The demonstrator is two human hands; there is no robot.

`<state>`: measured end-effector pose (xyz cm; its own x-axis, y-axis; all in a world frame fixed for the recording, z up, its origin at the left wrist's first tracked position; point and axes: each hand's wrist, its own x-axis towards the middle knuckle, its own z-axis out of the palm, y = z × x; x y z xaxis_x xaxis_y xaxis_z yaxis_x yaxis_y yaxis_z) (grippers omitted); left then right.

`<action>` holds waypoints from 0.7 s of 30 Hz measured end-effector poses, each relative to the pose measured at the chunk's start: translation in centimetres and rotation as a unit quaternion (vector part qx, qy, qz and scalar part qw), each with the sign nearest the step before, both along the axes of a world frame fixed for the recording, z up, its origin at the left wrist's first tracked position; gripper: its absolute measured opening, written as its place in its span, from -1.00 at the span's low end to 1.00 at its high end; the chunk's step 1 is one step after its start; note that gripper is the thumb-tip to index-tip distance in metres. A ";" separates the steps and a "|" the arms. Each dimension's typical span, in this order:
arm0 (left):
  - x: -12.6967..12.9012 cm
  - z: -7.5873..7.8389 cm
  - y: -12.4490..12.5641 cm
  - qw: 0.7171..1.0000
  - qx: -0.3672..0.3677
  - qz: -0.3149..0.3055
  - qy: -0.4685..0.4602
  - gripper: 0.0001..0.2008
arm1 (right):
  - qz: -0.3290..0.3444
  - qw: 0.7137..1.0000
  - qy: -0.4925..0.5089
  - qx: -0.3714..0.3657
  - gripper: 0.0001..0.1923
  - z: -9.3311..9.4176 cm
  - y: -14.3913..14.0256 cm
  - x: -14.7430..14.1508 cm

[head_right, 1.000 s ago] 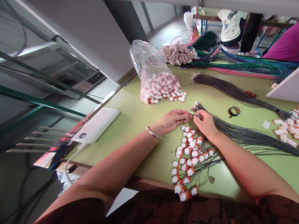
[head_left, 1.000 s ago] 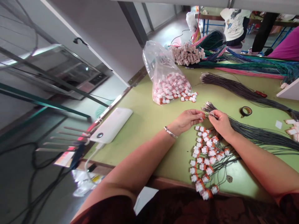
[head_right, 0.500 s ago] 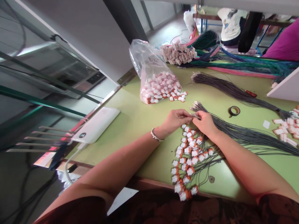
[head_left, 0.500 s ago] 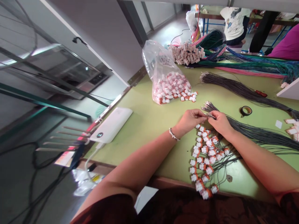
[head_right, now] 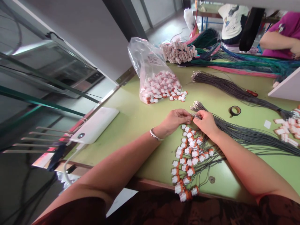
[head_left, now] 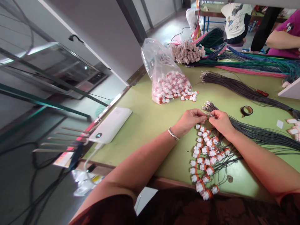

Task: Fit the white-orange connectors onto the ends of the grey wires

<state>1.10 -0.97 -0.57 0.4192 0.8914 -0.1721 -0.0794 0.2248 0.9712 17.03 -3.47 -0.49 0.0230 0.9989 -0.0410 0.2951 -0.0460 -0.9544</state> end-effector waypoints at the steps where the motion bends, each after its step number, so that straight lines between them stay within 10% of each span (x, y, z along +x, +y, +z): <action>1: 0.0 0.0 0.0 1.000 0.002 -0.001 0.002 -0.73 | 0.002 1.000 -0.003 0.000 -0.91 -0.1 0.0 0.0; 21: -0.2 0.1 0.2 0.996 -0.069 0.003 -0.055 -0.73 | 0.015 0.998 -0.045 0.030 -0.85 0.5 -0.2 -0.2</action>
<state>0.89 -0.75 -0.45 0.4372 0.8650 -0.2461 -0.1844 0.3540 0.9169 16.86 -3.65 -0.03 -0.0056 0.9998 0.0189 0.3798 0.0196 -0.9248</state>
